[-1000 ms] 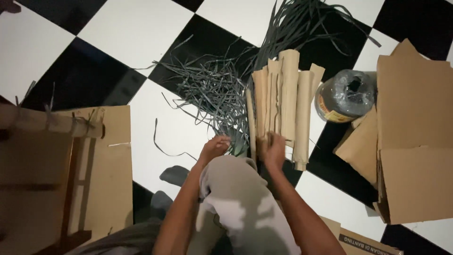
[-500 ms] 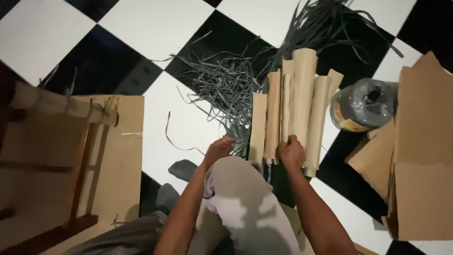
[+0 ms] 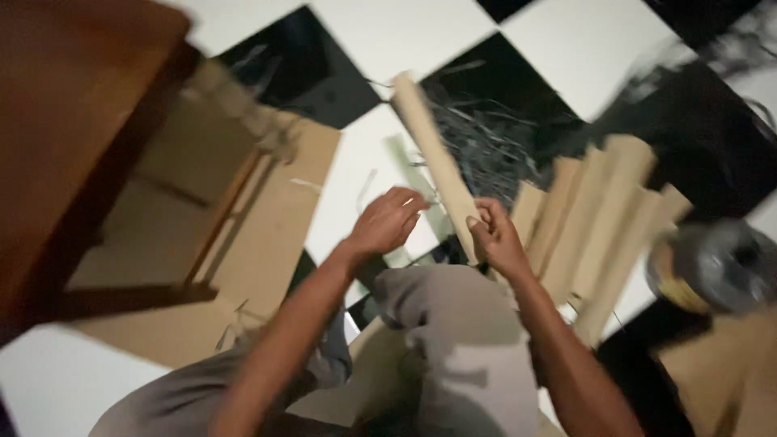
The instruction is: Wrap a wooden furniture leg with protective paper and secure it with plastic ties
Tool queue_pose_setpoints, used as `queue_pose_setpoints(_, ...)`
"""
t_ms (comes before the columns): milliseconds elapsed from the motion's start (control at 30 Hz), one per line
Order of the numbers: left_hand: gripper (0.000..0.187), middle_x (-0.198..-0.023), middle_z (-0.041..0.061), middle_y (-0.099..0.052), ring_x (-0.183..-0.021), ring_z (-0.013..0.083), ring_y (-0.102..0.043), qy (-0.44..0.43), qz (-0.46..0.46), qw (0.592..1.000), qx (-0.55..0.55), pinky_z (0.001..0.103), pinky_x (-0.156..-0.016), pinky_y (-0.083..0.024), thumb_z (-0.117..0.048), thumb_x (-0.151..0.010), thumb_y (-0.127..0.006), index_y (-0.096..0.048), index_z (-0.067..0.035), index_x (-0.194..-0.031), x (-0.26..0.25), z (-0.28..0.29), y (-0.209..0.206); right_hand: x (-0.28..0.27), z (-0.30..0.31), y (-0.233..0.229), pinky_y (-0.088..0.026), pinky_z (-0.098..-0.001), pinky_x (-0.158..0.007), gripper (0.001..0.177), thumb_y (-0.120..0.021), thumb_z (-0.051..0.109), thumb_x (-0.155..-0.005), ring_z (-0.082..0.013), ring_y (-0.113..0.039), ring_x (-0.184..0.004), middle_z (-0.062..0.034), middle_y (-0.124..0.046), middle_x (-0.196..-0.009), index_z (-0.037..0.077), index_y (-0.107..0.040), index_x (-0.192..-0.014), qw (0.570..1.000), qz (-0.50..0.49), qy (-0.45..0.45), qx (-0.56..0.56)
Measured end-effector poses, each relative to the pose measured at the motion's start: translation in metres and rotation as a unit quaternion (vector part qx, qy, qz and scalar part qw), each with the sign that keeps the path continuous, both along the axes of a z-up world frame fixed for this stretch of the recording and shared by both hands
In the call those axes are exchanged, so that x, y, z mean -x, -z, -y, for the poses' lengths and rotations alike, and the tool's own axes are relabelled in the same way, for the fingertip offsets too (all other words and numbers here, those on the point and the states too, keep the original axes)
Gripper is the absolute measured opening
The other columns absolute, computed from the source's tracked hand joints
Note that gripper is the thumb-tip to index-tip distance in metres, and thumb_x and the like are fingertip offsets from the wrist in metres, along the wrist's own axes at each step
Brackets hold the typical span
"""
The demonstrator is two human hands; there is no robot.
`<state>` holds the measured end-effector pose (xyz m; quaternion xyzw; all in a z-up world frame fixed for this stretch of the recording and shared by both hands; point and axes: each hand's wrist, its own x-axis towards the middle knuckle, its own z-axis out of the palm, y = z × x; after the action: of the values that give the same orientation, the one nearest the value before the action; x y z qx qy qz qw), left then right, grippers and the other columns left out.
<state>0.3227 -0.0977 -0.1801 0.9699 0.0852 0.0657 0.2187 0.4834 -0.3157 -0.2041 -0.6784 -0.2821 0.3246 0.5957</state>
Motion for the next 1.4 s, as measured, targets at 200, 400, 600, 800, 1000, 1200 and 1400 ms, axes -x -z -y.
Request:
queue_pose_setpoints(200, 0.079, -0.158, 0.013, -0.037, -0.148, 0.0347, -0.035, 0.065, -0.011, 0.942, -0.329, 0.053, -0.118, -0.034, -0.028, -0.086, -0.08, -0.039, -0.018, -0.153, 0.079, -0.079, -0.123, -0.014, -0.104, -0.063, -0.053, -0.0416, -0.074, 0.029, -0.062, 0.017, -0.099, -0.0231, -0.065, -0.077, -0.0089, -0.072, -0.083, 0.017, -0.066, -0.127, 0.933, 0.157, -0.317, 0.073)
queue_pose_setpoints(400, 0.056, -0.129, 0.027, -0.063, -0.125, 0.05, -0.056, -0.123, -0.125, 0.979, 0.099, 0.063, -0.105, -0.045, -0.037, -0.092, -0.068, -0.055, -0.002, -0.134, 0.194, -0.131, -0.064, 0.029, -0.22, -0.159, -0.051, -0.0562, -0.089, 0.029, -0.053, 0.017, -0.1, -0.0486, -0.07, -0.095, -0.0218, -0.077, -0.097, 0.015, -0.063, -0.128, 0.792, 0.273, -0.521, 0.165)
queue_pose_setpoints(600, 0.035, -0.109, 0.015, -0.07, -0.109, 0.045, -0.067, -0.395, -0.115, 0.88, 0.237, 0.054, -0.085, -0.051, -0.047, -0.083, -0.075, -0.061, -0.03, -0.11, 0.276, -0.153, 0.049, 0.097, -0.336, -0.113, -0.053, -0.0483, -0.09, 0.033, -0.066, 0.034, -0.094, -0.0303, -0.071, -0.096, -0.0036, -0.07, -0.1, 0.025, -0.058, -0.125, 0.602, 0.577, -0.549, 0.058)
queue_pose_setpoints(800, 0.022, -0.115, 0.008, -0.072, -0.11, 0.0301, -0.068, -0.533, 0.059, 0.76, 0.367, 0.041, -0.096, -0.049, -0.029, -0.086, -0.077, -0.067, -0.036, -0.105, 0.308, -0.162, 0.047, 0.149, -0.411, -0.035, -0.047, -0.0495, -0.102, 0.045, -0.068, 0.04, -0.091, -0.031, -0.057, -0.127, -0.0073, -0.06, -0.115, 0.026, -0.051, -0.131, 0.499, 0.724, -0.476, -0.01)
queue_pose_setpoints(1000, 0.026, -0.11, 0.018, -0.068, -0.111, 0.0419, -0.065, -0.563, 0.067, 0.801, 0.193, 0.054, -0.095, -0.053, -0.013, -0.089, -0.07, -0.068, -0.014, -0.116, 0.31, -0.162, 0.042, 0.165, -0.444, 0.017, -0.049, -0.046, -0.101, 0.065, -0.071, 0.05, -0.087, -0.0263, -0.062, -0.104, -0.0052, -0.053, -0.103, 0.024, -0.05, -0.142, 0.53, 0.747, -0.387, -0.102)
queue_pose_setpoints(1200, 0.021, -0.098, 0.014, -0.066, -0.099, 0.0415, -0.067, -0.588, 0.054, 0.79, 0.163, 0.055, -0.084, -0.056, -0.012, -0.088, -0.069, -0.071, -0.016, -0.108, 0.303, -0.17, 0.036, 0.163, -0.463, 0.055, -0.035, -0.0557, -0.115, 0.066, -0.073, 0.056, -0.083, -0.0318, -0.052, -0.125, -0.0088, -0.053, -0.118, 0.022, -0.055, -0.136, 0.484, 0.784, -0.376, -0.103)
queue_pose_setpoints(1400, 0.032, -0.111, 0.018, -0.072, -0.11, 0.0423, -0.066, -0.555, 0.065, 0.817, 0.143, 0.056, -0.094, -0.051, -0.018, -0.092, -0.061, -0.068, -0.012, -0.122, 0.298, -0.185, 0.047, 0.189, -0.44, 0.031, -0.042, -0.0512, -0.108, 0.042, -0.059, 0.033, -0.1, -0.0312, -0.058, -0.121, -0.0128, -0.056, -0.119, 0.014, -0.055, -0.137, 0.497, 0.758, -0.352, -0.233)
